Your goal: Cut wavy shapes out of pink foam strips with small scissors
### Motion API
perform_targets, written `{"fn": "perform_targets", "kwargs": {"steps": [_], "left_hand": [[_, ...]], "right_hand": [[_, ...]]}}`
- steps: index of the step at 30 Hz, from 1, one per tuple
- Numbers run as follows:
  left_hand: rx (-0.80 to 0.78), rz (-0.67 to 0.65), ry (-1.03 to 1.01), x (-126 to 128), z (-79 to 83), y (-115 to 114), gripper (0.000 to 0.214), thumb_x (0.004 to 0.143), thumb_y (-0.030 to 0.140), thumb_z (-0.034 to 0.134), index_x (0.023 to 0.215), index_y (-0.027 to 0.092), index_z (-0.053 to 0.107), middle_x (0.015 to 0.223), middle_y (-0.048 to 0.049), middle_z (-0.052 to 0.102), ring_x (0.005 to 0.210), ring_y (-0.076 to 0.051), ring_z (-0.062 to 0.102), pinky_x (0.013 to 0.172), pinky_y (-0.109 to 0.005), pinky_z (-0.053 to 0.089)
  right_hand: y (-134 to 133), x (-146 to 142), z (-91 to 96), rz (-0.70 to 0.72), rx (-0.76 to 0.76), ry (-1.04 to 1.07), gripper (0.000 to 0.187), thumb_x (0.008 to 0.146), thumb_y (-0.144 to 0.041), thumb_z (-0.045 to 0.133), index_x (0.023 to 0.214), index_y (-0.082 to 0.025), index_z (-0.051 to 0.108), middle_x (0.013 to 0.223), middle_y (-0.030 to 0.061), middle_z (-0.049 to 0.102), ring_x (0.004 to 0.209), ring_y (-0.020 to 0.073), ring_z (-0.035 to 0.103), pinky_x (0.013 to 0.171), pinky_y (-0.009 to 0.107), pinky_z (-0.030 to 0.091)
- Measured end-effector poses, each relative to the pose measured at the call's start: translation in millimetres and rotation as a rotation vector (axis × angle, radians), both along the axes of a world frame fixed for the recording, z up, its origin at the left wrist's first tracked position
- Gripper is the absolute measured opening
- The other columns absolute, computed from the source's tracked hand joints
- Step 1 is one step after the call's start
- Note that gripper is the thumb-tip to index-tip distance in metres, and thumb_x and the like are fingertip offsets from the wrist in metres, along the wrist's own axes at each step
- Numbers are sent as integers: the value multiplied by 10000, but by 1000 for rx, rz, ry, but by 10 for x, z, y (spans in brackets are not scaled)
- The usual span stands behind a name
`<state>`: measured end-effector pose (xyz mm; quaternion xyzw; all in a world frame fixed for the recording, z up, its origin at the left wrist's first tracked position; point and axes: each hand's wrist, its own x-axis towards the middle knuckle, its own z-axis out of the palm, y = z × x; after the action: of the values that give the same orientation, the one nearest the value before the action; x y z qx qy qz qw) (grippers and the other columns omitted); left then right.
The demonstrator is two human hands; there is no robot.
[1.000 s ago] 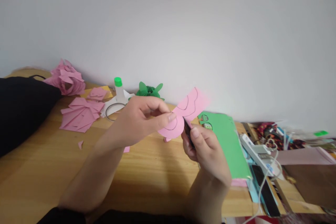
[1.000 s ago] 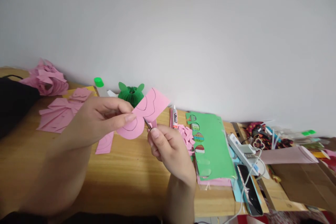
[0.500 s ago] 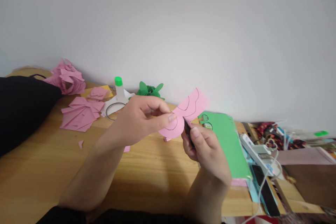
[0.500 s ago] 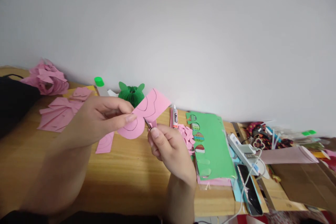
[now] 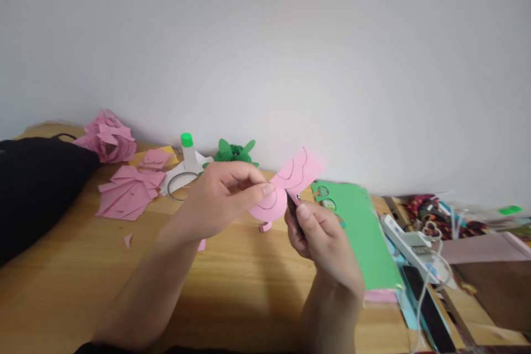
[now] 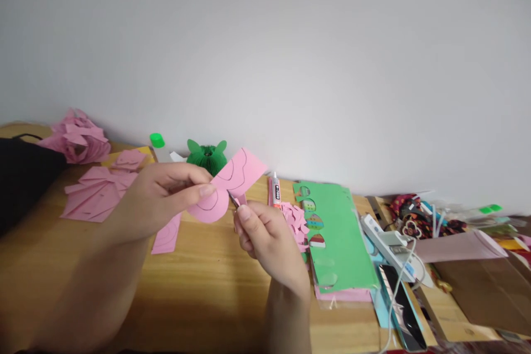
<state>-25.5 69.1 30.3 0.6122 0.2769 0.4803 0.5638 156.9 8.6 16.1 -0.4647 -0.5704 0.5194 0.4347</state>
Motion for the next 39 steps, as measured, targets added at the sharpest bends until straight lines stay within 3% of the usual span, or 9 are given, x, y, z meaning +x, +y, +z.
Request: {"fn": "perform_targets", "kwargs": {"steps": [10, 14, 16, 19, 22, 28, 32, 35, 39], "left_hand": [[-54, 172, -65, -4, -120, 28, 177, 801, 205, 667, 625, 198, 679, 601, 27, 588, 581, -98, 501, 560, -212, 422], [-160, 114, -145, 48, -138, 8, 185, 809, 247, 678, 631, 197, 691, 609, 19, 605, 604, -110, 526, 600, -226, 454], [-176, 93, -114, 100, -138, -20, 171, 805, 255, 692, 645, 193, 699, 641, 6, 634, 644, -123, 555, 629, -234, 475], [-157, 34, -49, 180, -122, -69, 188, 811, 258, 689, 636, 189, 693, 639, -4, 648, 640, -139, 582, 625, -253, 495], [-121, -89, -8, 223, -88, -101, 236, 841, 237, 650, 610, 196, 676, 600, 9, 641, 582, -130, 588, 614, -255, 507], [-170, -92, 47, 187, -87, -63, 78, 797, 257, 722, 762, 187, 712, 631, 0, 679, 600, -143, 647, 600, -247, 542], [-226, -73, 4, 179, -128, 0, 98, 752, 210, 765, 724, 167, 683, 570, 12, 667, 517, -118, 627, 556, -226, 536], [-294, -7, -107, 204, -129, 40, 135, 708, 194, 797, 680, 162, 669, 563, 16, 672, 514, -100, 624, 557, -203, 526], [-412, 16, -276, 223, -98, 74, 240, 634, 251, 858, 603, 152, 642, 542, 22, 648, 496, -78, 592, 537, -185, 508]], "right_hand": [[5, 6, 2, -23, -15, 120, 503, 911, -594, 520, 616, -190, 462, 449, -81, 331, 373, 50, 219, 341, 188, 137], [35, -12, -36, -238, 119, 322, 534, 876, -697, 458, 709, -193, 516, 450, -109, 267, 362, 48, 134, 331, 180, 109], [41, -30, -32, -326, 199, 373, 548, 795, -738, 539, 779, -191, 564, 473, -114, 269, 366, 44, 124, 325, 179, 122], [29, -55, -12, -416, 216, 318, 398, 758, -547, 734, 903, -187, 641, 523, -96, 346, 388, 48, 202, 320, 174, 200], [12, -56, 5, -467, 181, 257, 243, 792, -409, 737, 833, -183, 657, 558, -60, 440, 410, 62, 299, 305, 168, 262], [9, 28, 88, -337, 229, 69, 201, 804, -335, 692, 687, -186, 623, 540, -43, 484, 441, 87, 410, 369, 208, 401], [24, 45, 81, -471, 289, 9, 187, 758, -350, 761, 749, -201, 648, 533, -62, 443, 449, 88, 377, 381, 216, 338], [1, 41, 27, -639, 395, 168, 276, 817, -483, 704, 854, -214, 654, 527, -71, 383, 422, 83, 282, 371, 229, 245], [-65, 39, -2, -407, 381, 334, 534, 827, -739, 503, 786, -214, 595, 466, -91, 273, 374, 79, 155, 354, 239, 132]]}}
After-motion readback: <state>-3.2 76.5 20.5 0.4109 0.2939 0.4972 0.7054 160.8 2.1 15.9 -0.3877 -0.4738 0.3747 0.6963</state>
